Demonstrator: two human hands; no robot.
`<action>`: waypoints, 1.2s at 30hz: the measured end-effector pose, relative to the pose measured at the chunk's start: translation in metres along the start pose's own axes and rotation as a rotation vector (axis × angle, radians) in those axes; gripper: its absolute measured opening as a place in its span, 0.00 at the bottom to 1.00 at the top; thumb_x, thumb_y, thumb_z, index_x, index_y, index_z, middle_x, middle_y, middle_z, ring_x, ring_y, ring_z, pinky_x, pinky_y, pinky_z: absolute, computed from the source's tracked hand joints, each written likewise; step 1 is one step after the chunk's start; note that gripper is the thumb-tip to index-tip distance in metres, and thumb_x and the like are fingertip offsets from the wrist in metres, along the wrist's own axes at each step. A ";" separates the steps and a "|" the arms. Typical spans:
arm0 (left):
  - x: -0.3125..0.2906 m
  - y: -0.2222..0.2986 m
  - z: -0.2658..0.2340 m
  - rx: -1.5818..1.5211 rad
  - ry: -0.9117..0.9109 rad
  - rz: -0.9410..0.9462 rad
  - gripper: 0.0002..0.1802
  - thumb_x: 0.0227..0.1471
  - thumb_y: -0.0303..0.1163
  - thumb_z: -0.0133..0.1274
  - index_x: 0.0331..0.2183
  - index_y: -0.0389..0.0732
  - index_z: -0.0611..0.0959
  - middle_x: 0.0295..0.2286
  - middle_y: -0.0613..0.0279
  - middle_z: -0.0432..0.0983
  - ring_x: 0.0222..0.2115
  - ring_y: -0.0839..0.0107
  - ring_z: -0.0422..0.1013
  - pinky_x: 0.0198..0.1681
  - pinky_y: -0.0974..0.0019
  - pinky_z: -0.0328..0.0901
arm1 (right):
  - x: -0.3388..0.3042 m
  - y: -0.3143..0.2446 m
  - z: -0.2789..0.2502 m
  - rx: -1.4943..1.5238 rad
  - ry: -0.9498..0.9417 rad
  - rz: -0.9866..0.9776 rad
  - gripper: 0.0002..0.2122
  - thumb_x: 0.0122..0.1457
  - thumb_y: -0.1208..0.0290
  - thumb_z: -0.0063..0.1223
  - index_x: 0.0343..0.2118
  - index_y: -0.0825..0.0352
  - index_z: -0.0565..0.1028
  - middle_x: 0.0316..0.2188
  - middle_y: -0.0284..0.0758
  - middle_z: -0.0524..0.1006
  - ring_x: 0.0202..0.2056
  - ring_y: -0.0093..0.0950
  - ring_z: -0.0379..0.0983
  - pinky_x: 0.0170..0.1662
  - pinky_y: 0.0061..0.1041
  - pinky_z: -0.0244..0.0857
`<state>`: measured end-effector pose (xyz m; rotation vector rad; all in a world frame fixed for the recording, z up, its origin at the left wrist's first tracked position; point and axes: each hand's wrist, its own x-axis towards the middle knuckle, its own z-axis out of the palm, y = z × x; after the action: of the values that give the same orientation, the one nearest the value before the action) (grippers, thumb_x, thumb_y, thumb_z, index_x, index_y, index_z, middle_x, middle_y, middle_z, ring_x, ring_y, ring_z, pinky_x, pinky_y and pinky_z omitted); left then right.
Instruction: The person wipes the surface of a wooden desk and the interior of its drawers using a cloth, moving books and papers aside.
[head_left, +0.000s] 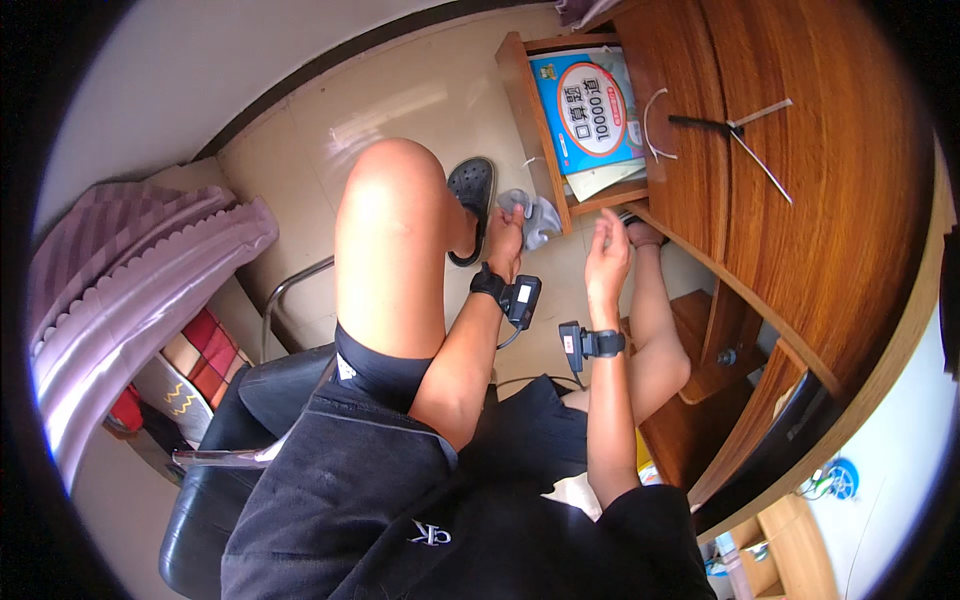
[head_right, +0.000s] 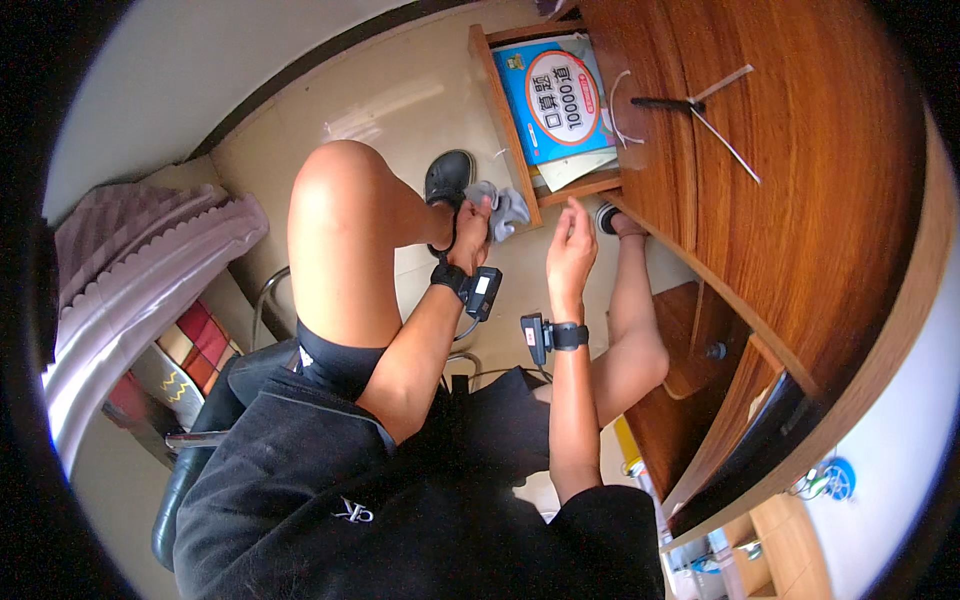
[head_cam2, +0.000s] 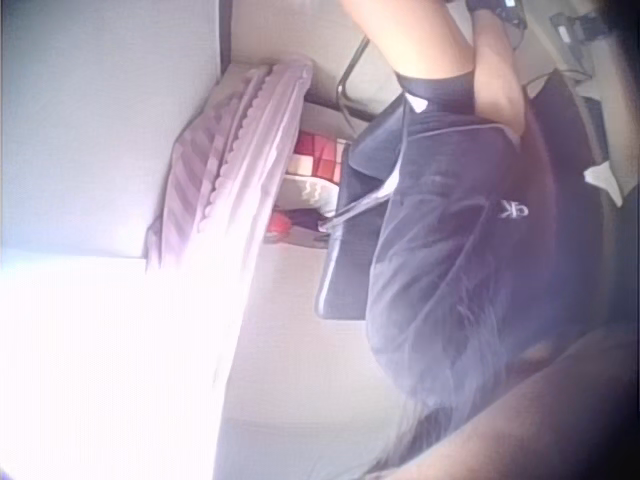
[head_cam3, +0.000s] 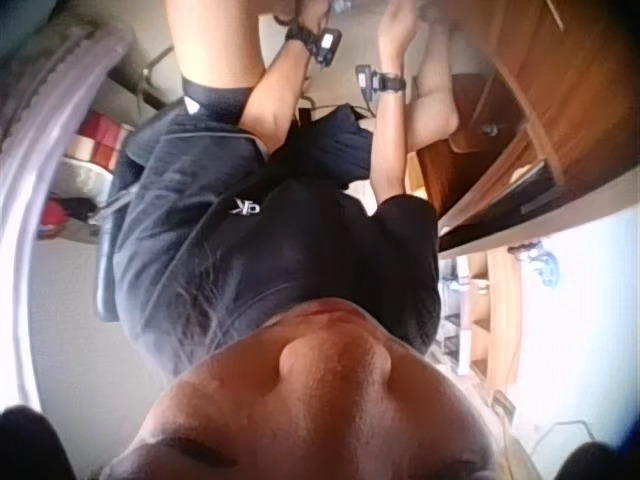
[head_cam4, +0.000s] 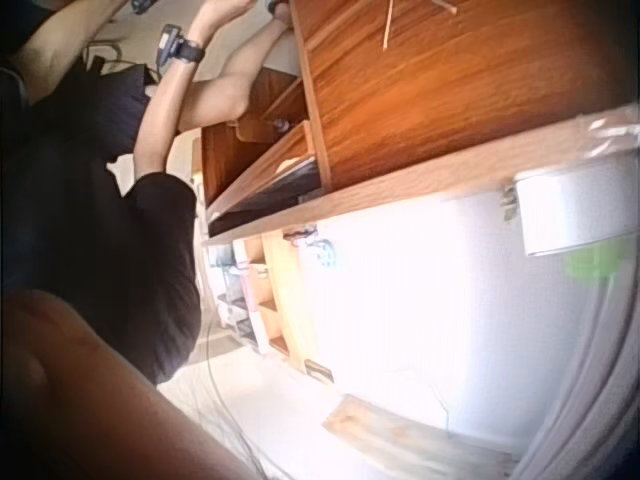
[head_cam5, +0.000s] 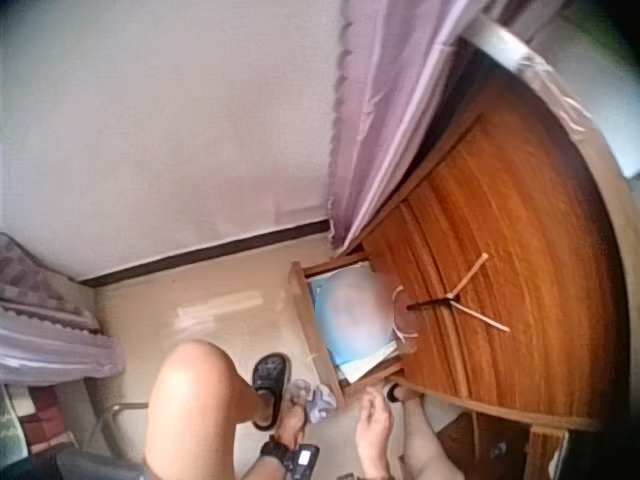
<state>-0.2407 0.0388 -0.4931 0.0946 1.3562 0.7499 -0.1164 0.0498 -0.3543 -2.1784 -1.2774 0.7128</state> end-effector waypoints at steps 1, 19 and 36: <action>0.007 0.001 0.004 -0.024 0.123 0.099 0.15 0.55 0.39 0.52 0.39 0.39 0.72 0.32 0.65 0.71 0.32 0.76 0.66 0.35 0.71 0.62 | 0.015 0.003 0.010 0.012 0.027 -0.033 0.12 0.59 0.76 0.43 0.46 0.69 0.70 0.34 0.42 0.74 0.36 0.36 0.72 0.41 0.33 0.65; 0.107 -0.079 0.056 0.122 0.247 0.123 0.21 0.56 0.33 0.49 0.50 0.35 0.66 0.43 0.46 0.62 0.44 0.55 0.62 0.49 0.60 0.58 | 0.086 0.037 0.082 -0.041 -0.169 -0.245 0.08 0.64 0.77 0.33 0.41 0.72 0.66 0.40 0.44 0.66 0.42 0.40 0.65 0.47 0.33 0.59; 0.157 0.013 0.115 0.089 0.217 0.465 0.21 0.57 0.29 0.44 0.48 0.28 0.60 0.43 0.41 0.57 0.46 0.47 0.56 0.53 0.57 0.51 | 0.117 0.073 0.064 -0.140 -0.133 -0.158 0.11 0.66 0.71 0.30 0.40 0.72 0.67 0.36 0.47 0.70 0.38 0.41 0.67 0.44 0.34 0.60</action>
<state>-0.1389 0.1736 -0.5907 0.4198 1.5965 1.1120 -0.0644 0.1335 -0.4702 -2.1380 -1.5913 0.7339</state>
